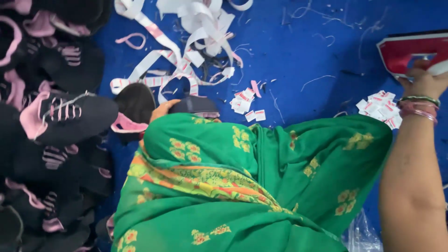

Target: The person is sitting on a blue floor, ironing the pink inner lining of a black cap. They repeatedly pick up the cap, position it, and press a red and white iron onto the fabric. The workspace is cluttered with loose ribbons and other caps.

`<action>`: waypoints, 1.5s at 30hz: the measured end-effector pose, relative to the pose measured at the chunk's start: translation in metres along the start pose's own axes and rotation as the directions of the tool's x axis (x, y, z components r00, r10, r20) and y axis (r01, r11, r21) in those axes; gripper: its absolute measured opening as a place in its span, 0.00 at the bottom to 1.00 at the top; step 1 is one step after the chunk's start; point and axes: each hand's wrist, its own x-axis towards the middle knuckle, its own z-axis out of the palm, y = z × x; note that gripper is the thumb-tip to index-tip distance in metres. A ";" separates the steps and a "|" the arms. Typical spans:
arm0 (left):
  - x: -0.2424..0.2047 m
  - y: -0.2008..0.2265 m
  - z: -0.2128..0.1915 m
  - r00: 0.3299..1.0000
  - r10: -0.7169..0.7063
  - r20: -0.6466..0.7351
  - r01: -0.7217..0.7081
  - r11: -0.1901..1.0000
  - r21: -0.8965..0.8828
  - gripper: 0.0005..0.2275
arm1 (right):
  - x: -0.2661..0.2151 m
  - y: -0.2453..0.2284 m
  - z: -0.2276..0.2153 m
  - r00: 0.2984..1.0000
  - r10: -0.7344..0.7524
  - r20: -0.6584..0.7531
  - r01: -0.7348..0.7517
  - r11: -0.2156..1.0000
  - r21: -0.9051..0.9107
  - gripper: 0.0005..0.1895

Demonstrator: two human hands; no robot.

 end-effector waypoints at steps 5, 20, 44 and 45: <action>0.047 0.025 -0.061 0.819 0.322 -0.474 -0.273 0.947 0.171 0.19 | -0.008 0.013 -0.003 0.988 -0.143 0.053 0.151 0.957 -0.246 0.17; 0.174 0.297 0.046 0.675 0.654 -0.342 -0.629 0.752 0.197 0.23 | -0.216 -0.036 0.108 0.818 -0.199 0.541 0.294 0.951 -0.095 0.15; 0.188 0.218 0.123 0.973 -0.164 0.165 0.022 0.772 0.636 0.12 | -0.265 -0.016 0.166 0.877 0.059 0.477 0.474 0.060 -0.879 0.43; 0.192 0.212 0.125 0.973 -0.156 0.168 0.012 0.769 0.639 0.12 | -0.262 -0.010 0.168 0.881 0.052 0.470 0.467 0.063 -0.882 0.43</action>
